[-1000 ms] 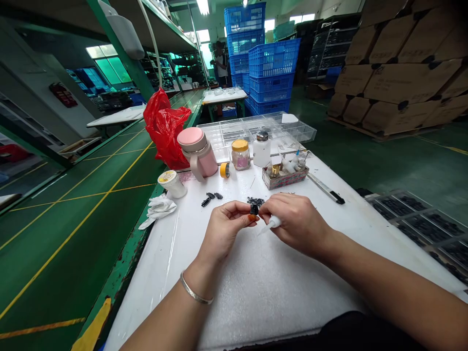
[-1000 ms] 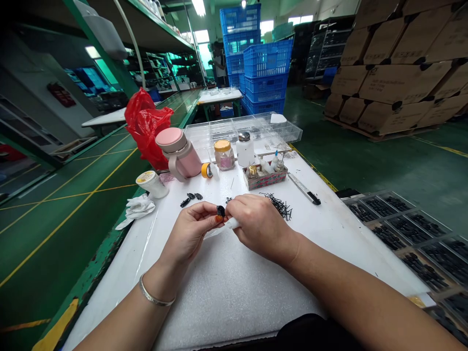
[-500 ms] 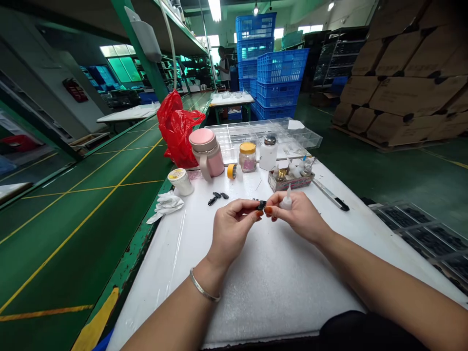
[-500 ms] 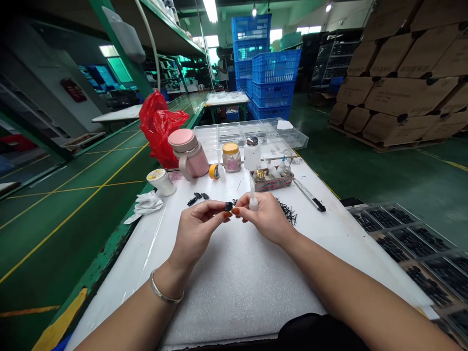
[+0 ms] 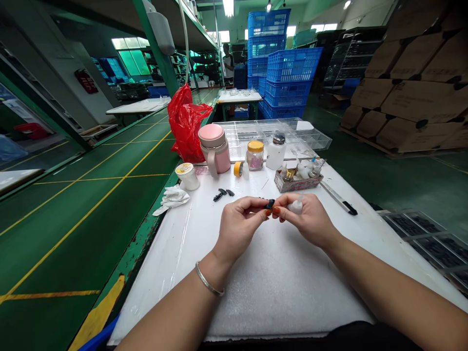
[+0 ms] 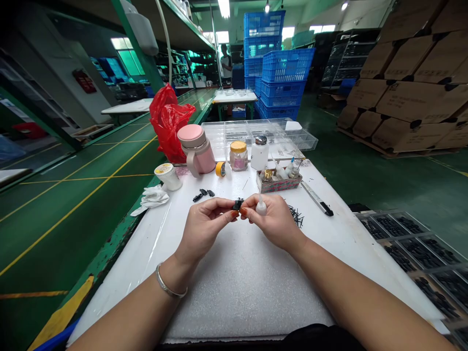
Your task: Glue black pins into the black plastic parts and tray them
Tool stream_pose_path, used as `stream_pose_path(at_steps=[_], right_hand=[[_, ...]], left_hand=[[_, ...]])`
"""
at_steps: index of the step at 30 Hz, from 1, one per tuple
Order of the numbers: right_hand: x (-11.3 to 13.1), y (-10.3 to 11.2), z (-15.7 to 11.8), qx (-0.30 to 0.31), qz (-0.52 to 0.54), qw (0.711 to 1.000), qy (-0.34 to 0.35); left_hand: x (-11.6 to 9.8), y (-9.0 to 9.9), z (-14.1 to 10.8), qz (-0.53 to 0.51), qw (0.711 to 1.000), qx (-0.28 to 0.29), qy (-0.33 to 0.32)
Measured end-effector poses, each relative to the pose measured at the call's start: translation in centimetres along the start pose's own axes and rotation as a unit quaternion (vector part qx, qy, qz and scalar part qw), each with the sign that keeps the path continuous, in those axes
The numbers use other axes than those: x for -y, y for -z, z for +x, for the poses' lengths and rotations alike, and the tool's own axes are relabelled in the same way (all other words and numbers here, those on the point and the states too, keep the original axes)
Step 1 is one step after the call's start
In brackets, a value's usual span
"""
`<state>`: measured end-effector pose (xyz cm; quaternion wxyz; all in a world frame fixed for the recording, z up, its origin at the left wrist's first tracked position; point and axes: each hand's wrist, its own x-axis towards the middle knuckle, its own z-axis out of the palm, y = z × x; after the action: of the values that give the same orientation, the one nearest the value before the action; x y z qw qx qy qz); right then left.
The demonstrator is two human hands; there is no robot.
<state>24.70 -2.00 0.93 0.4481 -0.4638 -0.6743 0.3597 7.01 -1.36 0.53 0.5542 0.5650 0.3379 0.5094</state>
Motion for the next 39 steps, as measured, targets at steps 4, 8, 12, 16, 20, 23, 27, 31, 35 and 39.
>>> stream_pose_path(at_steps=[4, 8, 12, 16, 20, 23, 27, 31, 35, 39], right_hand=[[0.0, 0.0, 0.1, 0.005, 0.021, 1.000, -0.010], [0.2, 0.0, 0.2, 0.014, 0.043, 0.999, -0.017], [0.2, 0.0, 0.2, 0.022, 0.034, 0.999, -0.014], [0.1, 0.0, 0.1, 0.007, -0.019, 1.000, 0.020], [-0.2, -0.2, -0.3, -0.034, -0.107, 0.990, 0.088], [-0.3, -0.2, -0.4, -0.054, -0.153, 0.975, 0.149], [-0.2, -0.1, -0.5, -0.062, -0.166, 0.968, 0.178], [0.1, 0.0, -0.4, -0.070, -0.151, 0.974, 0.155], [0.2, 0.2, -0.4, -0.080, -0.137, 0.979, 0.128], [0.0, 0.2, -0.5, -0.068, -0.137, 0.980, 0.126]], left_hand=[[0.0, 0.1, 0.1, -0.010, 1.000, 0.004, 0.000], [0.0, 0.2, 0.2, -0.011, 1.000, 0.004, 0.000], [-0.1, 0.2, 0.3, -0.010, 1.000, 0.003, 0.003], [-0.2, 0.3, 0.3, -0.024, 1.000, 0.006, 0.017], [-0.3, 0.4, 0.3, -0.032, 0.999, 0.006, 0.031], [-0.2, 0.4, 0.3, -0.042, 0.998, 0.008, 0.035], [0.0, 0.3, 0.2, -0.037, 0.999, 0.016, 0.028], [-0.4, 1.1, 0.6, -0.008, 1.000, -0.005, -0.008], [-1.4, 4.7, 2.2, -0.017, 0.981, -0.170, -0.093], [-1.3, 9.2, 4.0, 0.123, 0.946, -0.284, -0.101]])
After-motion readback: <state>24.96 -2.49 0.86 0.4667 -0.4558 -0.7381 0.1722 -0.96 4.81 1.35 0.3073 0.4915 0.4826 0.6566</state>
